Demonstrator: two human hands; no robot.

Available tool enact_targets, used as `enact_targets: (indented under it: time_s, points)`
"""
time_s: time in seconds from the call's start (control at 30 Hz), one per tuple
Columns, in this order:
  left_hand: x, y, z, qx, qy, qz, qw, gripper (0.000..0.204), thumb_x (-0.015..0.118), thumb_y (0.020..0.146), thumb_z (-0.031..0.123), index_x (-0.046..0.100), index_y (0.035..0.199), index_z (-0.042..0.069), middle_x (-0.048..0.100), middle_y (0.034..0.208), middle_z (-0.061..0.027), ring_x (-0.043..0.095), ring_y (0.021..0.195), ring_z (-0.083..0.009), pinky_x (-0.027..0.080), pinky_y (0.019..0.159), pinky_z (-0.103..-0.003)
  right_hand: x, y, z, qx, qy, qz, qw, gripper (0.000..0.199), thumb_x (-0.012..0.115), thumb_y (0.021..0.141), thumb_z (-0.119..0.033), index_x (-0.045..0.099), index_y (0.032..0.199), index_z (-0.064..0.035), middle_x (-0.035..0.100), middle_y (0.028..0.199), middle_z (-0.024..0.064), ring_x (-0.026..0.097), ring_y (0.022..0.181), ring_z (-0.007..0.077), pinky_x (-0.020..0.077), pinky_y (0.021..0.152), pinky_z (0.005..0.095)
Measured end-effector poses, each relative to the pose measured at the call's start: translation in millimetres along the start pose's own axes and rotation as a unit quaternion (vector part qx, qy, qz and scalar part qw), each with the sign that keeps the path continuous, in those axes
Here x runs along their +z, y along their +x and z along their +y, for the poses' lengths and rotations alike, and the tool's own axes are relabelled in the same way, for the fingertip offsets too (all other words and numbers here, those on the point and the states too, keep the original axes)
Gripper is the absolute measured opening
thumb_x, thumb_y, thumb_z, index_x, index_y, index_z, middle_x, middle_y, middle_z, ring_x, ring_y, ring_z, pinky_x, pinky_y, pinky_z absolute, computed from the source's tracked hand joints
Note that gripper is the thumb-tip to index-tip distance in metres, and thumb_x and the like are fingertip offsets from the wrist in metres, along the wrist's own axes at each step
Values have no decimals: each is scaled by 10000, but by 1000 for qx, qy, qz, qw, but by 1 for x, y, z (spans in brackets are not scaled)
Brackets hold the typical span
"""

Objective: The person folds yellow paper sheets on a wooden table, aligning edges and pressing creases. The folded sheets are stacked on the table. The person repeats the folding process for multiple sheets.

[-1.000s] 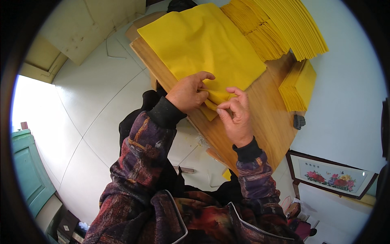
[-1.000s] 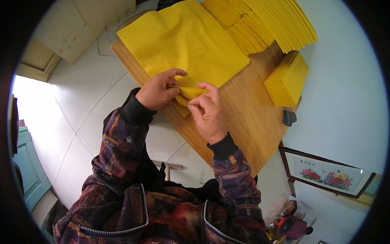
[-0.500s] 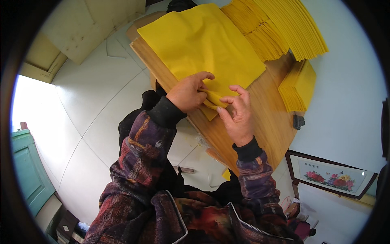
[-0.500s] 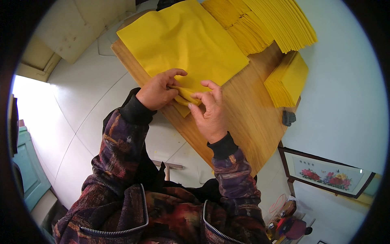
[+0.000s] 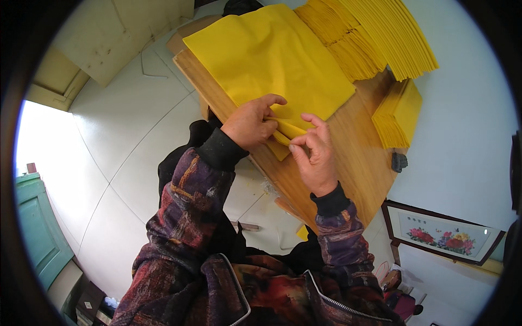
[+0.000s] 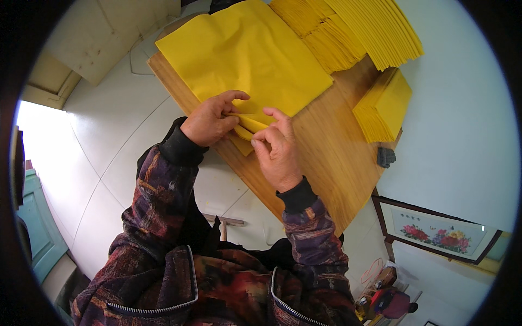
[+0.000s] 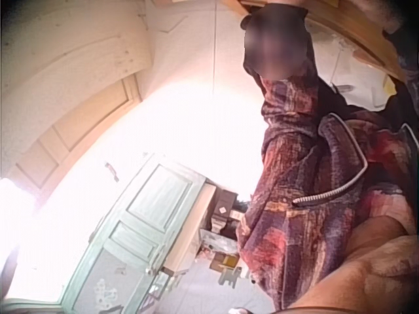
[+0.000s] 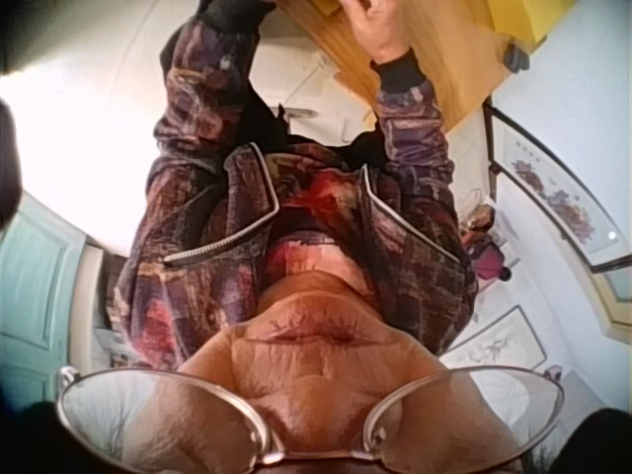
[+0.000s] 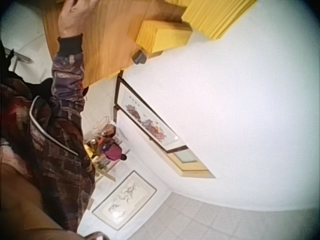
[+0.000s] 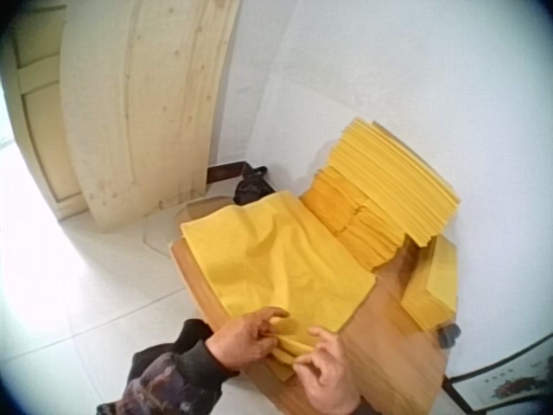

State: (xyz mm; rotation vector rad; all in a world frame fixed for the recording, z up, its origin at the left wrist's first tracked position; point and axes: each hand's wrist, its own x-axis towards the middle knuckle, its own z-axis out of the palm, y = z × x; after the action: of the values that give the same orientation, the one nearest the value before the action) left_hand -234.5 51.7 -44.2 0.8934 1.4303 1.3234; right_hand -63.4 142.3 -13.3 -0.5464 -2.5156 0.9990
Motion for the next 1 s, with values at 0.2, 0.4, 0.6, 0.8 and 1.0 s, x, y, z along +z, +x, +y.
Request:
enact_targets:
  time_s: [0.2,0.4,0.6,0.8,1.0]
  points:
    - [-7,-3,0,23,-8,-28,999,560,498,785,-26,414,1331,65,589,1048,-152,572,727,-129,501,648,-240,-3,5,-2,48,48,3,998,106,615,777,65,554,790,-21,451,1253,178,569,881,182,482,656,264]
    - [-7,-2,-1,14,3,-34,999,590,491,764,-44,408,1338,65,578,1075,-157,575,750,-138,506,660,-246,-3,5,-6,61,40,2,997,109,622,775,61,552,794,-21,449,1262,170,579,865,177,492,635,261]
    - [-2,0,-2,3,24,-12,1000,556,511,770,-49,433,1311,59,588,1011,-117,571,684,-130,503,616,-243,-1,1,-6,64,41,0,997,116,637,768,49,558,820,-17,451,1265,162,584,839,176,500,630,263]
    - [-1,1,-5,12,34,-3,999,521,530,784,-54,449,1287,55,585,937,-67,565,661,-107,487,576,-229,-1,1,-8,30,0,21,999,181,660,745,45,600,904,-15,445,1269,146,564,870,197,501,678,279]
    - [-2,1,-4,15,36,-4,999,499,526,804,-42,448,1287,55,579,913,-59,562,646,-100,481,562,-222,0,0,-4,-12,-15,-4,1000,149,663,742,33,616,876,-13,441,1281,145,539,895,229,488,720,317]
